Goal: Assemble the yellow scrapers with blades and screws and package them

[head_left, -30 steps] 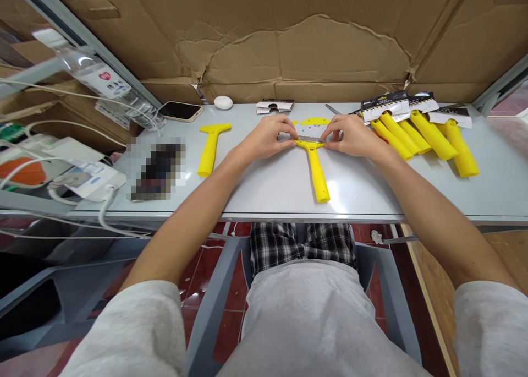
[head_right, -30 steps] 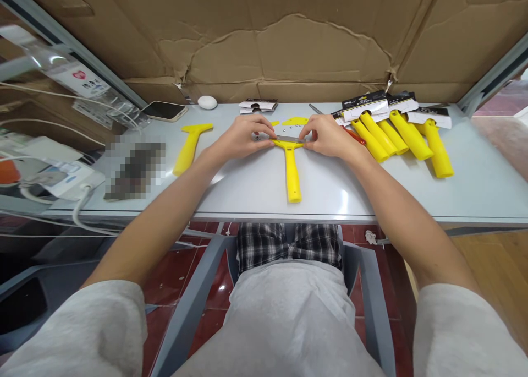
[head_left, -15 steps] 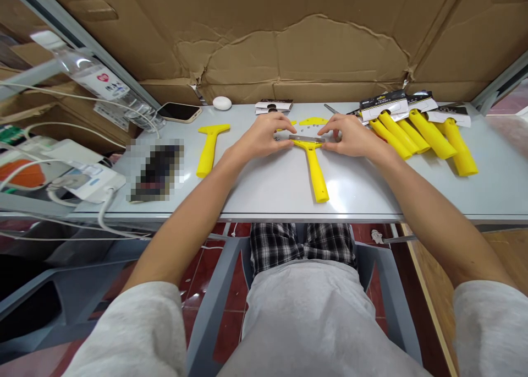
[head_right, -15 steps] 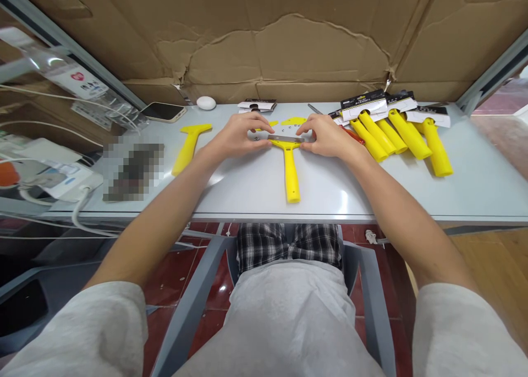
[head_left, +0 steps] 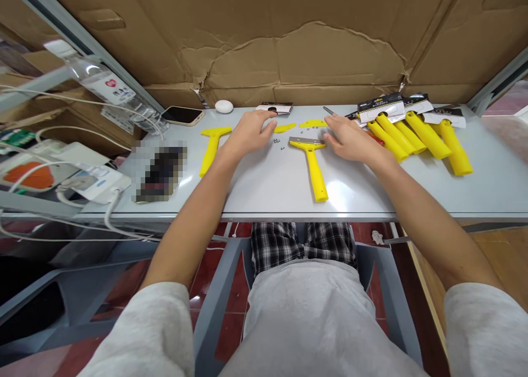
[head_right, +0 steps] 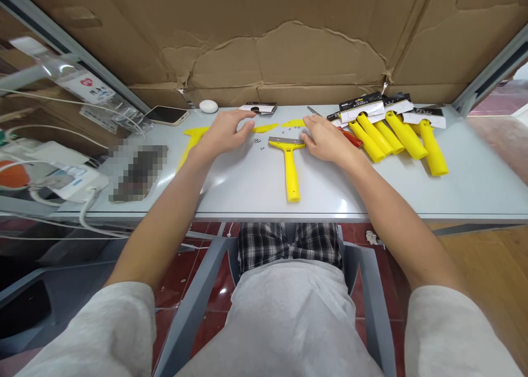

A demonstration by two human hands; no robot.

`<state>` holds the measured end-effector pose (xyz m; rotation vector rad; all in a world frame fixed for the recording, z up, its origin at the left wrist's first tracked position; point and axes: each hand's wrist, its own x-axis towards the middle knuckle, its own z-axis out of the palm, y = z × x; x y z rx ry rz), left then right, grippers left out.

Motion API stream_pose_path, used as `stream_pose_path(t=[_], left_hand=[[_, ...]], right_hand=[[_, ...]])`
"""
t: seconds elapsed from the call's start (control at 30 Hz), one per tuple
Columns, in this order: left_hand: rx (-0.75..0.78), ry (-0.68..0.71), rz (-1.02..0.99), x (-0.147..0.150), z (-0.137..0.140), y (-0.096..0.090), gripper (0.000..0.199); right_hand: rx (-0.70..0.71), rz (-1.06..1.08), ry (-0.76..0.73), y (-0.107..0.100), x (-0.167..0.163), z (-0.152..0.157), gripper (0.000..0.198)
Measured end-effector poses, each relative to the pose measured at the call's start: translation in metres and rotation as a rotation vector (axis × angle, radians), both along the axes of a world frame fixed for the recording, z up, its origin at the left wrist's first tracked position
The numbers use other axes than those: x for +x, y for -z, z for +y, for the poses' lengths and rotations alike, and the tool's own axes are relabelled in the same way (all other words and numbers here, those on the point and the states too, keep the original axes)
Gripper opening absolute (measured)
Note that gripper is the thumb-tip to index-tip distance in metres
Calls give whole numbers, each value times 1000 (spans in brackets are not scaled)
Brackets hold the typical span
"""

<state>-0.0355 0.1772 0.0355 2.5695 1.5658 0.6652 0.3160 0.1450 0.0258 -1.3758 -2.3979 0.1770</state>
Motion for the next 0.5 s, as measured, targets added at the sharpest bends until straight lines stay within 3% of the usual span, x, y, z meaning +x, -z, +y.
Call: stream_pose_path(t=[0.27,0.37,0.5], left_hand=[[-233,-220,228,-1,-13,-1,52],[-229,-210,232,0,-12,5,45],[-159,-161,253,-1,-7,16,51]], right_hand=[[-130,-155,107,10,-5,-35,85],[-107,-173,149,19,2,-61,85],[-100,-126,170,31,17,-90,85]])
